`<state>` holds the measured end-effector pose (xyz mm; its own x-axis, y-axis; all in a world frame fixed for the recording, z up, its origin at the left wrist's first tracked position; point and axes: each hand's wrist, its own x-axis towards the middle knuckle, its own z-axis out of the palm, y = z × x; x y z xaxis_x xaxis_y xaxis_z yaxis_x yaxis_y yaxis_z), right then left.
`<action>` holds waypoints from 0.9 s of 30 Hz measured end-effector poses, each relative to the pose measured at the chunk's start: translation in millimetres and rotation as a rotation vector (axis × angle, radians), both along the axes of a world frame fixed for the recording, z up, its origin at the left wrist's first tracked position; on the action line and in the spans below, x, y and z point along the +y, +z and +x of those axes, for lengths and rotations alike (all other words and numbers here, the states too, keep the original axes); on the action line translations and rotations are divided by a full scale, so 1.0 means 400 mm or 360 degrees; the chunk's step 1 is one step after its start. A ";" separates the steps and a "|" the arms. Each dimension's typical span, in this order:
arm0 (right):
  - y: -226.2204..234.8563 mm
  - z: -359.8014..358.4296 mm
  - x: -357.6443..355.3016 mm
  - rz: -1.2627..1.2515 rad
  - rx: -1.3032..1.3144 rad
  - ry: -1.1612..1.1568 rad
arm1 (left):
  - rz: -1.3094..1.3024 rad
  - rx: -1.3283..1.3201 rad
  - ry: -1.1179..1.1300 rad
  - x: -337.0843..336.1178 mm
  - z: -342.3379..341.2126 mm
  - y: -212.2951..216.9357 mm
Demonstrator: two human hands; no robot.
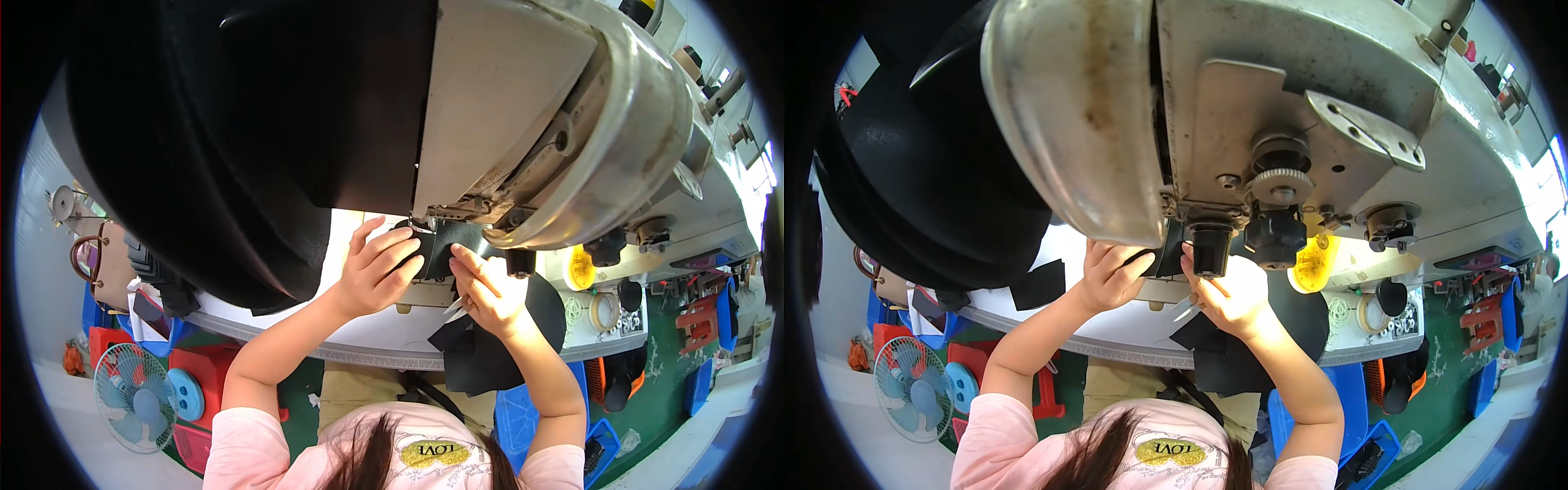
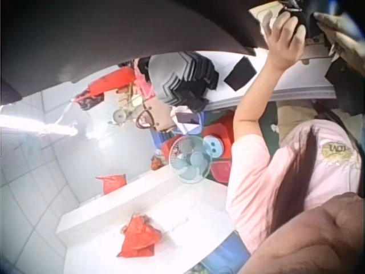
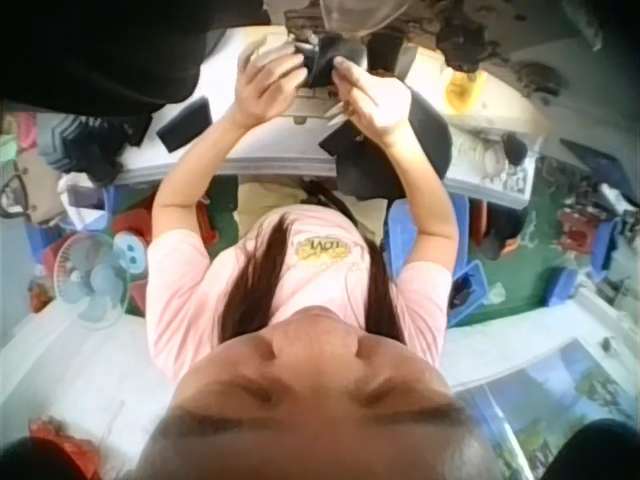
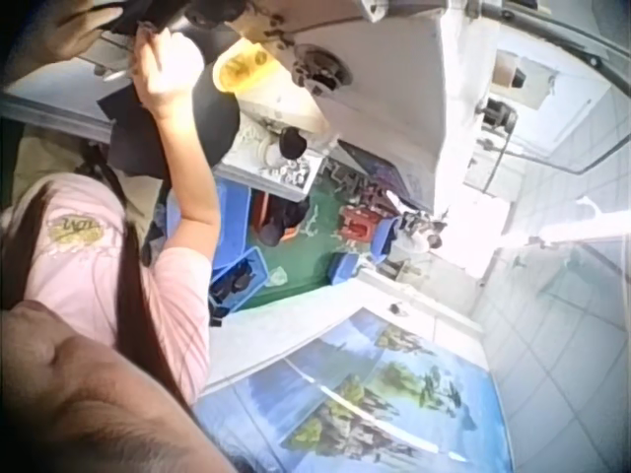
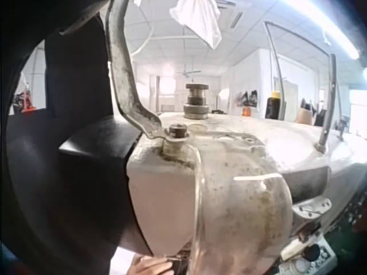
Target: The person stitches shoe pieces together using a sewing machine and trims threads with thread snips.
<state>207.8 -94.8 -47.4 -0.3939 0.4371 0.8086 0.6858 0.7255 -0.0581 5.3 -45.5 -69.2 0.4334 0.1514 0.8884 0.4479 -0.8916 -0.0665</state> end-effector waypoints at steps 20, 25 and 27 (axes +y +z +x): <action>0.020 0.001 0.016 -0.0197 -0.0017 -0.0023 | 0.0074 0.0101 0.0060 -0.006 0.010 0.028; 0.031 0.004 0.014 -0.0286 -0.0017 -0.0013 | 0.0047 0.0068 0.0039 -0.002 0.011 0.026; 0.035 0.007 0.011 -0.0385 -0.0060 -0.0021 | 0.0048 0.0064 0.0038 -0.002 0.013 0.029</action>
<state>210.5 -90.6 -33.3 -0.4148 0.6215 0.6646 0.7000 0.6846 -0.2033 10.5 -46.3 -57.5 0.4655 0.1357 0.8746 0.4653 -0.8781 -0.1114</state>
